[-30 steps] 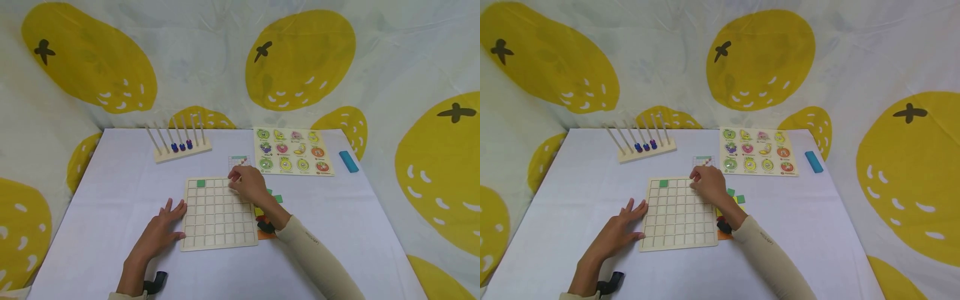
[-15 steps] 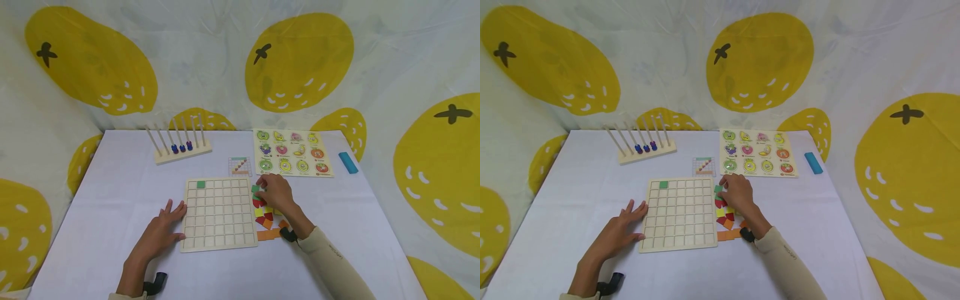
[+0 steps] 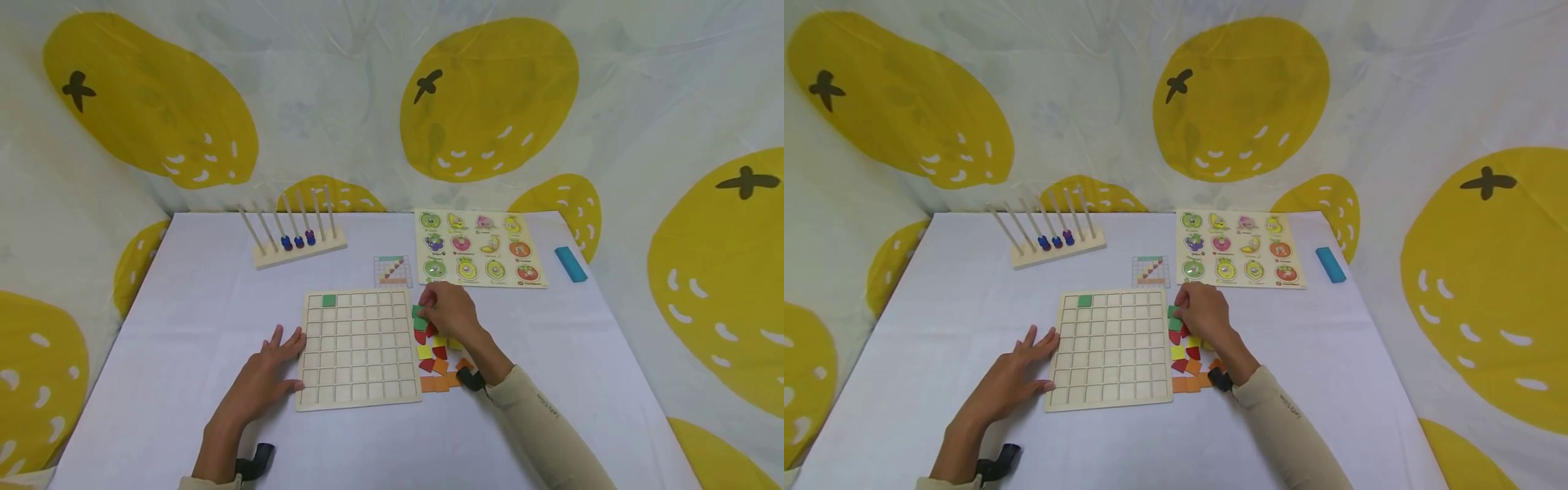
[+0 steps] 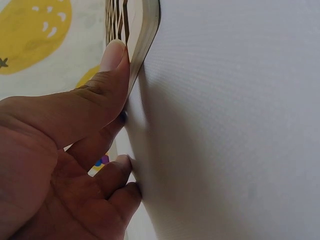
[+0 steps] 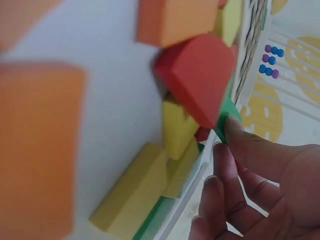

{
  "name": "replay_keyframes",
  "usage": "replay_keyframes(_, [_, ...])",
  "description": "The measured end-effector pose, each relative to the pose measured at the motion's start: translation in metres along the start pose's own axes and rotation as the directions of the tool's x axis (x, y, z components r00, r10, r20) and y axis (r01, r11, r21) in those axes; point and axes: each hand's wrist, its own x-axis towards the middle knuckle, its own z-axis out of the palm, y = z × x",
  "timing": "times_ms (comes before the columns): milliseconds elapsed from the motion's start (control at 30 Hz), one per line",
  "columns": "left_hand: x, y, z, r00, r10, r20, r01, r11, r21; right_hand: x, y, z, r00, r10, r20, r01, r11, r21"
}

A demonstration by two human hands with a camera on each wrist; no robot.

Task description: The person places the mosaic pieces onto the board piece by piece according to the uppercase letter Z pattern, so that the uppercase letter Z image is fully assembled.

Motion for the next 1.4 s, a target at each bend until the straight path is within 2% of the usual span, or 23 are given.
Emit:
replay_keyframes(300, [0.0,0.001,0.0,1.0,0.006,-0.003,-0.006,1.0,0.004,0.006,-0.014,-0.009,0.997,-0.024,-0.071,0.029,0.997,0.068])
replay_keyframes(533, [0.0,0.001,0.0,1.0,0.0,0.001,0.0,1.0,-0.004,0.017,-0.034,0.002,0.994,-0.073,-0.081,0.081,0.991,0.102])
replay_keyframes(800, [0.001,-0.001,0.001,1.0,0.005,-0.003,-0.005,1.0,-0.005,0.032,-0.06,0.018,0.991,-0.121,-0.061,0.128,0.984,0.127])
replay_keyframes(933, [0.002,-0.002,0.001,1.0,0.006,-0.007,-0.006,1.0,-0.007,0.038,-0.072,0.024,0.989,-0.144,-0.024,0.146,0.98,0.136])
replay_keyframes(1400, [0.004,-0.002,0.002,1.0,-0.01,-0.008,0.009,1.0,-0.009,0.049,-0.103,0.048,0.983,-0.175,0.055,0.166,0.975,0.145])
